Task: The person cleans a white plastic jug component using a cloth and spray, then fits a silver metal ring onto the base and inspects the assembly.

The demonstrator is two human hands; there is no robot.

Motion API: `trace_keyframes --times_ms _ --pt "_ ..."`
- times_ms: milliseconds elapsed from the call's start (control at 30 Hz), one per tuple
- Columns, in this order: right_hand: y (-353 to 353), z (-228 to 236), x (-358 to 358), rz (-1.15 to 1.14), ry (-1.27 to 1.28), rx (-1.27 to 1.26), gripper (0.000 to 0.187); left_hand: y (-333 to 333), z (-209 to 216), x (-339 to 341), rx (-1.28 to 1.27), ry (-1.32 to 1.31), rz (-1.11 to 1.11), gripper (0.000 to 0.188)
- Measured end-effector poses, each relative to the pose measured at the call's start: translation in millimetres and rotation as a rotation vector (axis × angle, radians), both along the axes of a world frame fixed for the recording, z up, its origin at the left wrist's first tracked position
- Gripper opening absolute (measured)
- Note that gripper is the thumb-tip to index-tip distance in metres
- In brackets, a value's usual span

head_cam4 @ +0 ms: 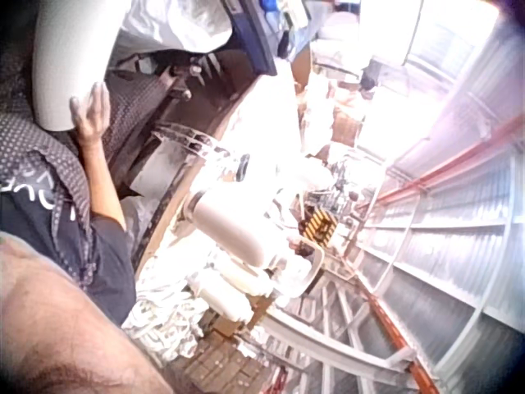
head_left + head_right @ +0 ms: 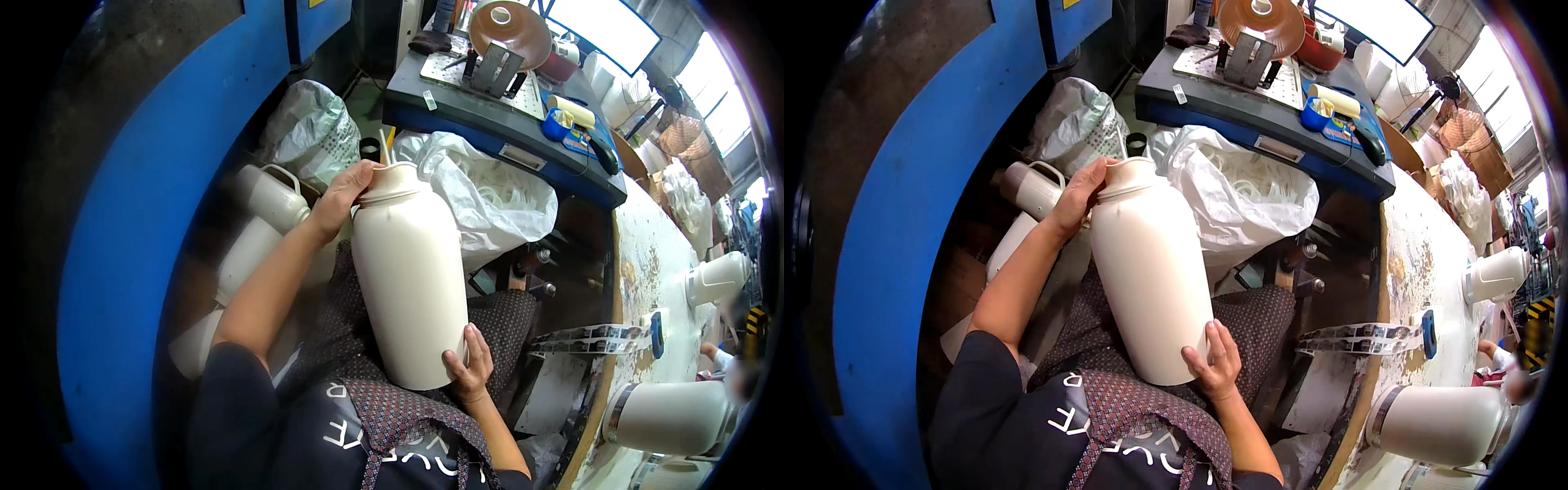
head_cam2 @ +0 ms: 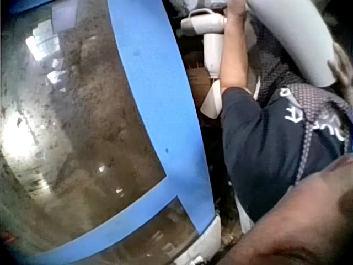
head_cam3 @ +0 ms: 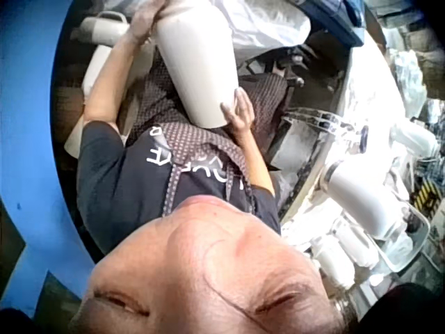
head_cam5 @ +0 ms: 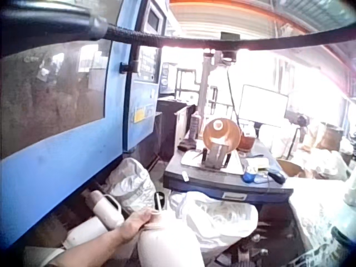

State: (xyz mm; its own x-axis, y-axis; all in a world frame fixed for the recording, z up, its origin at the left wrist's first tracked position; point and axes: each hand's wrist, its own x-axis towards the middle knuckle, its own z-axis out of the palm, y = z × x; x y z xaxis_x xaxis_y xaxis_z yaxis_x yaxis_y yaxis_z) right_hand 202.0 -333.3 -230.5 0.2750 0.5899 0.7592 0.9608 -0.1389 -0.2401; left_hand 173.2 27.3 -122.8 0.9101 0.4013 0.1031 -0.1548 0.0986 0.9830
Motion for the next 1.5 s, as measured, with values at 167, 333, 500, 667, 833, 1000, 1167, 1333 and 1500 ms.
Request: trace_keyframes --times_ms 167,333,500,667,833,1000,1167,1333,1500 --pt "-9.3 -12.0 -20.2 -0.036 0.039 -0.011 0.044 -5.6 5.1 0.8 0.089 -0.059 -0.105 0.041" --pt "-26.6 -15.9 -26.3 -0.048 0.072 -0.078 0.043 -10.7 1.4 14.5 0.069 -0.083 -0.161 0.039" --pt "-37.0 -18.1 -23.4 -0.062 0.126 -0.192 0.047 -13.2 -12.2 37.0 0.131 -0.037 -0.200 0.038" --pt "-65.2 -2.2 -16.2 -0.254 0.309 -0.530 0.084 -27.4 -32.1 73.2 0.048 0.021 -0.220 0.034" --pt "-88.8 -17.9 23.3 -0.544 0.580 -0.371 0.082 -41.9 -41.3 123.8 0.023 0.102 -0.298 0.032" --pt "-7.2 87.7 183.7 -0.401 0.200 -0.110 0.027 -22.3 -94.2 154.3 0.229 0.218 -0.173 0.047" --pt "124.8 198.8 341.0 -0.531 -0.165 -0.007 0.013 -5.8 -90.1 159.1 0.157 0.372 -0.315 0.043" --pt "180.0 214.1 426.7 -0.787 0.202 -0.729 0.022 -8.3 -36.9 143.8 0.578 0.345 -0.074 0.044" --pt "173.8 206.8 438.6 -0.684 0.172 -0.555 0.020 32.6 -7.6 129.9 0.495 0.168 0.112 0.030"
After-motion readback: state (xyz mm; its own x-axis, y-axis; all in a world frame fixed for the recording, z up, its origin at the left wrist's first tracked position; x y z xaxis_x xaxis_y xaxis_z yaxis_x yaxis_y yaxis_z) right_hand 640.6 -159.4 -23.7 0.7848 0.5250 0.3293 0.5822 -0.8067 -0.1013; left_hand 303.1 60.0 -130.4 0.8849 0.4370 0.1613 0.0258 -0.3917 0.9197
